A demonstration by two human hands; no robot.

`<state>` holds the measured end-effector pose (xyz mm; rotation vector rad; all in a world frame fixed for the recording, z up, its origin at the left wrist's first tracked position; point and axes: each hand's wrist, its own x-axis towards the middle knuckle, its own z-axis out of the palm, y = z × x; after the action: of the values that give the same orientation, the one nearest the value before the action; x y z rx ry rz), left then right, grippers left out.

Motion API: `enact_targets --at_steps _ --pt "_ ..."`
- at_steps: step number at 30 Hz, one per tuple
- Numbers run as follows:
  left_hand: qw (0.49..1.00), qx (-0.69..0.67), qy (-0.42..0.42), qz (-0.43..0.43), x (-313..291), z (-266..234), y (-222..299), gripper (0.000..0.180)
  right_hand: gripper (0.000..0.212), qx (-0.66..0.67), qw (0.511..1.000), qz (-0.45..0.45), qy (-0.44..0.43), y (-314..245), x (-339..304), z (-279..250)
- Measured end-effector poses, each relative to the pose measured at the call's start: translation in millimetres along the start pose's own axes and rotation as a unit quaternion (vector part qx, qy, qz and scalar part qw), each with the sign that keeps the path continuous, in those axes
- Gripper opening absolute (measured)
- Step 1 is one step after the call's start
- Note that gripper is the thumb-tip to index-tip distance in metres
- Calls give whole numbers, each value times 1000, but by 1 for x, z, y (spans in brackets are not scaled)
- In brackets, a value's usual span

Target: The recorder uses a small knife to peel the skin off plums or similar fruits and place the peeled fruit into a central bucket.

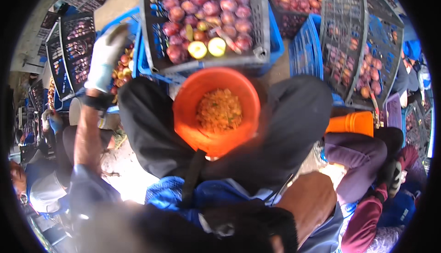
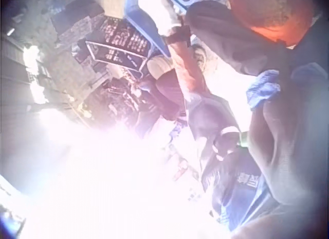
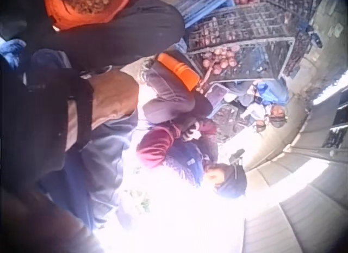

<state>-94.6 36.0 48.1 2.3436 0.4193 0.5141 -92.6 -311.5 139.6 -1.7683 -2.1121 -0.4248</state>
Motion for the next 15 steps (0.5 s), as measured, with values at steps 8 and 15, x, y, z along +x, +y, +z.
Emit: enact_targets --at_steps 8,15 --pt "896 381 -202 106 34 156 -10 51 17 334 891 290 -102 38 -32 51" --pt "922 297 -229 99 38 175 -9 42 11 543 700 460 62 78 -76 111"
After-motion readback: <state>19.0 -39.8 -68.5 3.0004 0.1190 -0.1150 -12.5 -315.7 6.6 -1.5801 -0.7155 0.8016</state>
